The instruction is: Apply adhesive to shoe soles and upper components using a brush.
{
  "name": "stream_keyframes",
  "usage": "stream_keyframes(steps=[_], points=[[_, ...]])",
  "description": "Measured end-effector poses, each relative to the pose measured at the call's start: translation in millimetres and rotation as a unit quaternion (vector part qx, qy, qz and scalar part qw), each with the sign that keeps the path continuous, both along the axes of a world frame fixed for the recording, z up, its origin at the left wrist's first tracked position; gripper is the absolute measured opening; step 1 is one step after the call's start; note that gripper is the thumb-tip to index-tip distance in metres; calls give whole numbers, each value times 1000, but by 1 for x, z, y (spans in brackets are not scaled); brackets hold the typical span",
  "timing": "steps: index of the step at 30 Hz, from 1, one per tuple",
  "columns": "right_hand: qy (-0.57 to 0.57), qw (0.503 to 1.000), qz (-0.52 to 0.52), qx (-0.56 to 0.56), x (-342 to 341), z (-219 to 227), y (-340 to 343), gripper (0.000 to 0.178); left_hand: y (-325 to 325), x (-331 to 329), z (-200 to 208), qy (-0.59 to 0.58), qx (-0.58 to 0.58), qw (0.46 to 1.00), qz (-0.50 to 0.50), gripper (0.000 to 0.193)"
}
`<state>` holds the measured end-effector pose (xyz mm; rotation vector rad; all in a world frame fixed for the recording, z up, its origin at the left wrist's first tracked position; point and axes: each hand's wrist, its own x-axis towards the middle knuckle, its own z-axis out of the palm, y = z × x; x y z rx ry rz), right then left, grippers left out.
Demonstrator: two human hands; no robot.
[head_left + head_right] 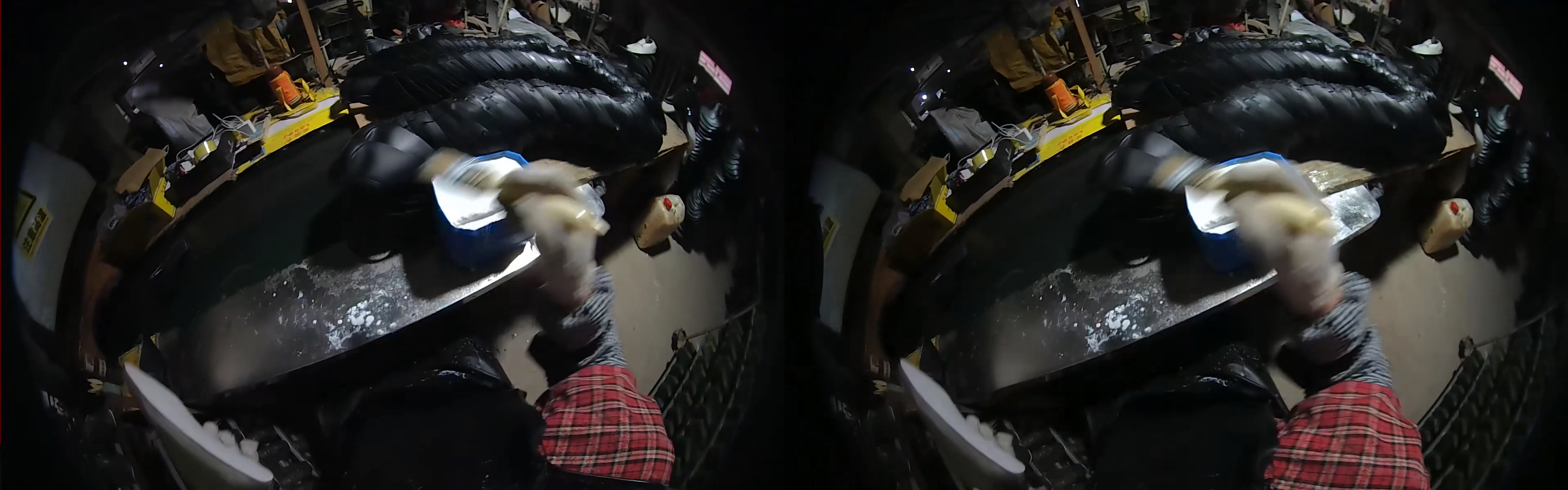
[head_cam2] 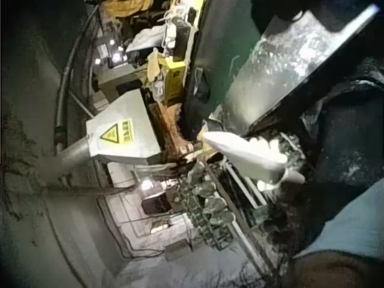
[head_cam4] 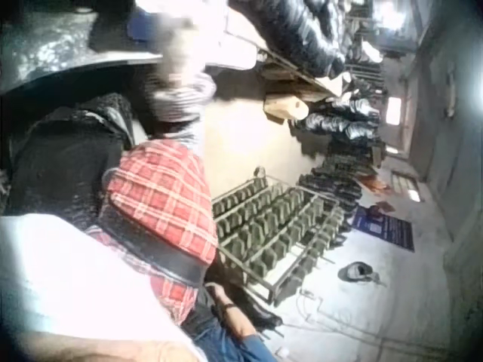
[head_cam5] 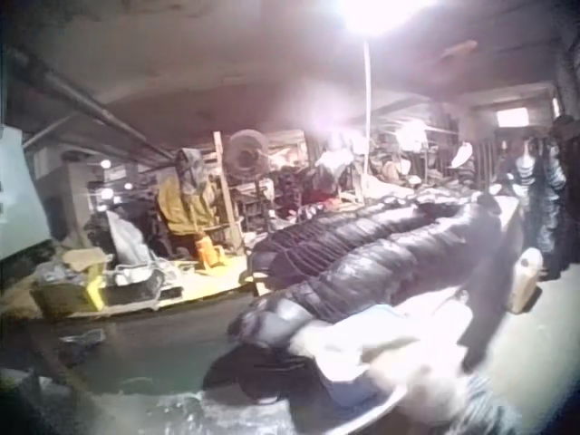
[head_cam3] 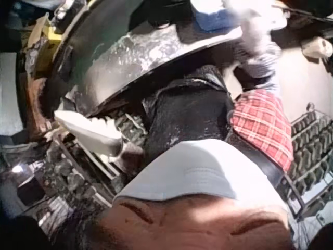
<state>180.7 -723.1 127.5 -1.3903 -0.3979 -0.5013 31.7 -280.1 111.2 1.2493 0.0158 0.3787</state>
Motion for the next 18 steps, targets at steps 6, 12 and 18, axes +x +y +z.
stream_keyframes(steps=[6, 12, 18], points=[[115, 971, -167, -124, 8, -11, -65, 24, -48, 85, -55, 19, -392, 870, -298, 83], [100, 897, -268, -336, 50, -40, -70, 26, -81, 92, -114, 53, -279, 905, -316, 82], [85, 943, -264, -181, 19, -38, -73, 21, -43, 26, -127, 351, -400, 835, -141, 82]])
